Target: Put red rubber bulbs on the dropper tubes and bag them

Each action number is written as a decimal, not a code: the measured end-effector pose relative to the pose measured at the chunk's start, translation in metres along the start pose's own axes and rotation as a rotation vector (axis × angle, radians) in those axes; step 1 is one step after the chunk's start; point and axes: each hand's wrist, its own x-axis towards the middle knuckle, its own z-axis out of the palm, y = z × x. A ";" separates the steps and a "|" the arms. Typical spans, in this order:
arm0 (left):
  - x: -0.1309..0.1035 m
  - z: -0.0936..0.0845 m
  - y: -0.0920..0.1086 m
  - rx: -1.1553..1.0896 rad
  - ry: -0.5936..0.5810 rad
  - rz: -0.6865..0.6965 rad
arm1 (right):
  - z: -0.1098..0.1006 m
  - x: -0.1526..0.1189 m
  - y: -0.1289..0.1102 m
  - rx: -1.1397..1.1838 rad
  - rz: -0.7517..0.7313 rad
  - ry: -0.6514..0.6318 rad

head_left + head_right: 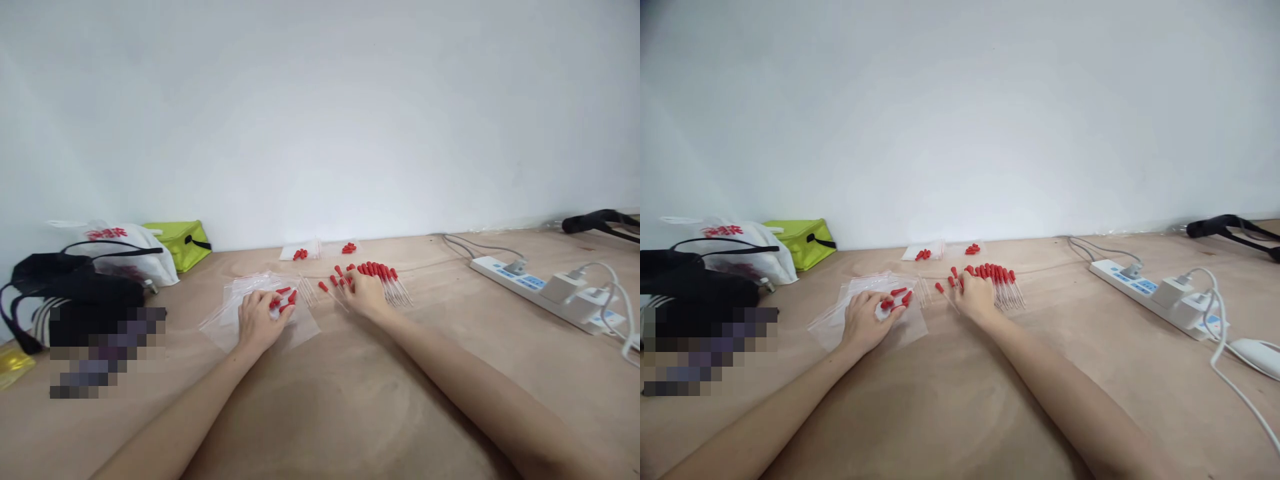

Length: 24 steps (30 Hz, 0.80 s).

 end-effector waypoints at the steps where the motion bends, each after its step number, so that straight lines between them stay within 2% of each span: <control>1: 0.000 0.000 -0.001 0.021 -0.021 0.005 | 0.003 0.004 -0.003 -0.026 0.030 -0.011; 7: -0.001 0.000 0.000 0.095 -0.088 0.025 | 0.013 0.008 -0.016 -0.148 0.089 -0.109; 16: 0.000 0.000 0.001 0.080 -0.186 -0.034 | 0.013 0.008 -0.014 -0.145 0.058 -0.105; 19: 0.000 0.001 0.000 0.102 -0.201 -0.027 | 0.016 0.010 -0.026 -0.133 0.004 -0.077; 24: -0.001 0.001 -0.001 0.141 -0.168 0.041 | 0.031 0.016 -0.055 -0.119 -0.006 -0.124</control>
